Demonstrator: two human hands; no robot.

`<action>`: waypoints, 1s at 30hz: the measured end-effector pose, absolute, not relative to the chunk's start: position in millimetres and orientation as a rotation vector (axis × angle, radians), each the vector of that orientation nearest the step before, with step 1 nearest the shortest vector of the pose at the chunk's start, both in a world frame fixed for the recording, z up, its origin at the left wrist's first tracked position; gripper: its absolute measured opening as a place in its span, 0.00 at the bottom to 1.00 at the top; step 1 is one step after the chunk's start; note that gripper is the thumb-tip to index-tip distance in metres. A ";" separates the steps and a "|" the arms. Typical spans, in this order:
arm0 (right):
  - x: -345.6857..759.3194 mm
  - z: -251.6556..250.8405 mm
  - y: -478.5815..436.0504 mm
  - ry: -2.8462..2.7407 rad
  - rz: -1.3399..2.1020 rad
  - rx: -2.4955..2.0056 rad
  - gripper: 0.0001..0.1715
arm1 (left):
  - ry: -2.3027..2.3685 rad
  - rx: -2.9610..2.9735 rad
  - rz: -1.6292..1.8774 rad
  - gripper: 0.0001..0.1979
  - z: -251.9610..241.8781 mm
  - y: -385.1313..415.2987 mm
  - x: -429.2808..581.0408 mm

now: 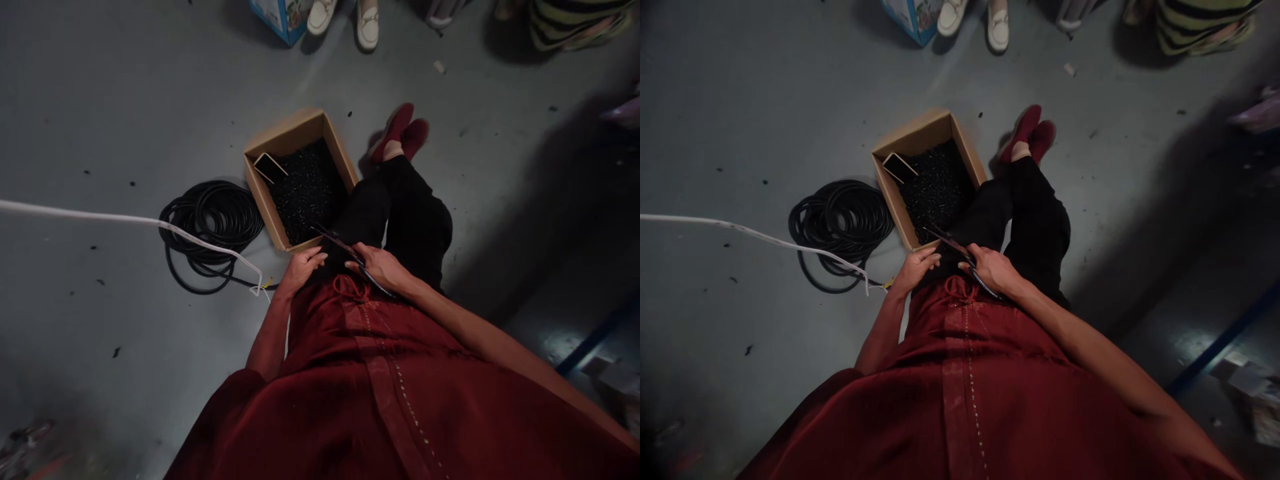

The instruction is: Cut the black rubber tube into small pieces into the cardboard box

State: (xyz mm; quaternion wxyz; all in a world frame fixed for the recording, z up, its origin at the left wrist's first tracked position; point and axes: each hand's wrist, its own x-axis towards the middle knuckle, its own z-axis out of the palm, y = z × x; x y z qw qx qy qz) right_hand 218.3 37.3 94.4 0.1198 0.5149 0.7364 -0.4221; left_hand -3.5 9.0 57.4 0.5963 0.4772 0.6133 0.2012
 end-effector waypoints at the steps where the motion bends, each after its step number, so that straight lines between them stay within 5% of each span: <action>1: 217.5 93.0 38.2 2.152 -1.217 1.508 0.21 | 1.436 1.118 0.468 0.20 56.3 10.1 -2.1; 30: 205.4 80.4 58.5 2.011 -1.025 1.557 0.28 | 1.443 1.112 0.524 0.23 12.3 18.1 -23.3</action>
